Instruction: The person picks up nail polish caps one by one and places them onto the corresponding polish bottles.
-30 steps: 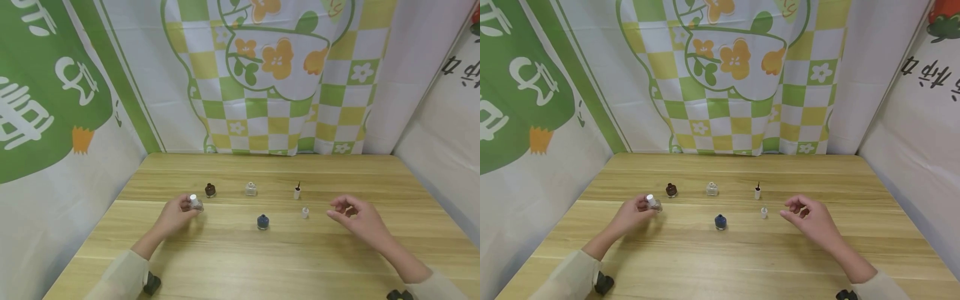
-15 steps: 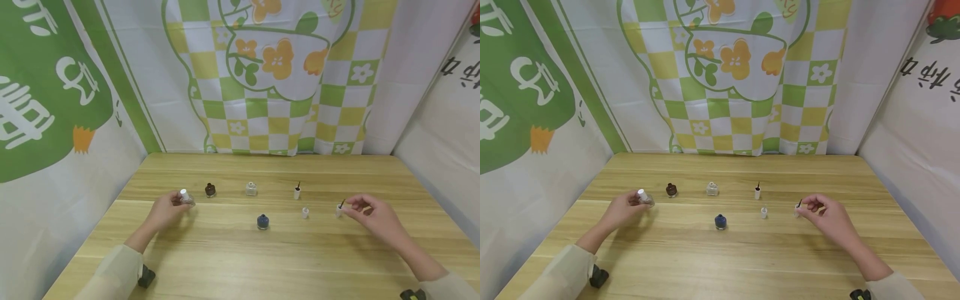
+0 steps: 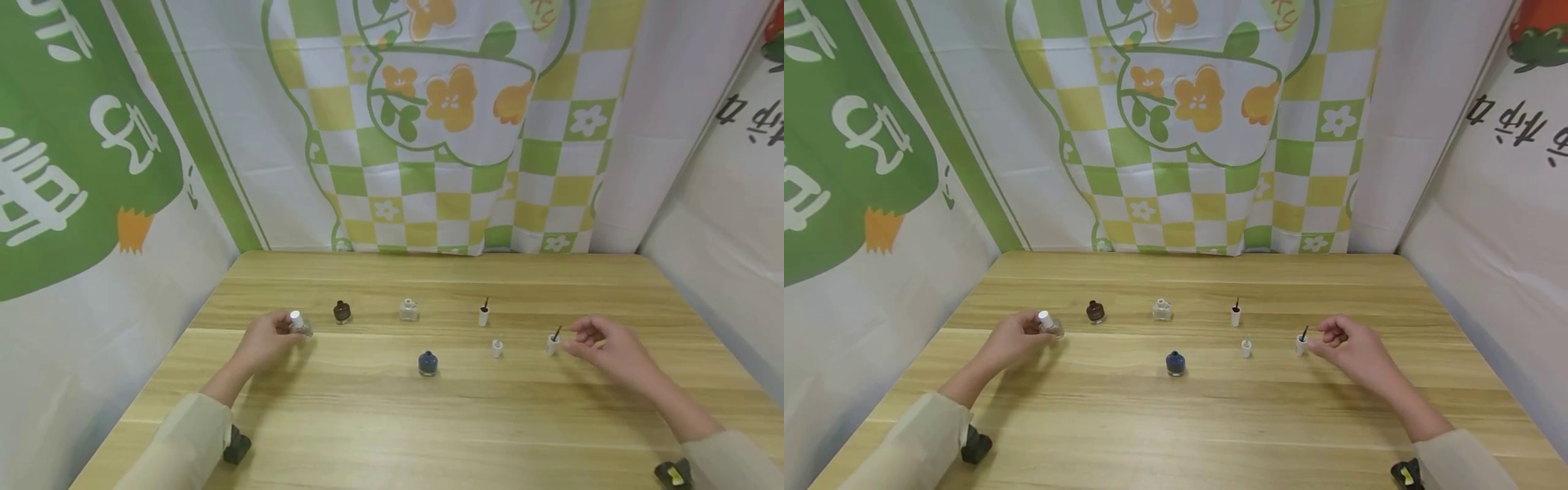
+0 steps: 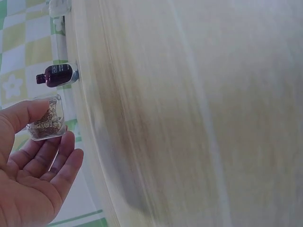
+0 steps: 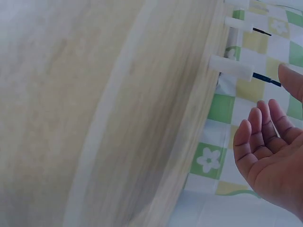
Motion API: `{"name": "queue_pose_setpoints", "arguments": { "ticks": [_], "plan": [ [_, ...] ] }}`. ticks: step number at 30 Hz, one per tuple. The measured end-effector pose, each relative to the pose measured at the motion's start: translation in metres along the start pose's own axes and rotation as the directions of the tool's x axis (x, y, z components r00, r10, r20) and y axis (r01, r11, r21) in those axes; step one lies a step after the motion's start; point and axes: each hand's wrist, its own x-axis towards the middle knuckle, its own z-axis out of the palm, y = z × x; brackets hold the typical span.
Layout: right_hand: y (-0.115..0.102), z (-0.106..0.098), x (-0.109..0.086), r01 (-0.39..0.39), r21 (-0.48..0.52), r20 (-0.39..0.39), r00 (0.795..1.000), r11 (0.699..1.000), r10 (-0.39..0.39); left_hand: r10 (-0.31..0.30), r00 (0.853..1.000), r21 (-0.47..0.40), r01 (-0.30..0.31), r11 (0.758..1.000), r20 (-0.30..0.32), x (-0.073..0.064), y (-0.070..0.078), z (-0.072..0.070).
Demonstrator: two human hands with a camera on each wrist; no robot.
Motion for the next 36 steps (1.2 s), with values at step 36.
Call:
{"name": "queue_pose_setpoints", "arguments": {
  "ticks": [36],
  "plan": [
    [0.006, 0.018, 0.015, -0.034, 0.033, 0.212, 0.977, 0.999, 0.026, 0.008, 0.999, 0.051, -0.01, 0.999, 0.043, 0.014, -0.008, 0.012]
  ]
}}
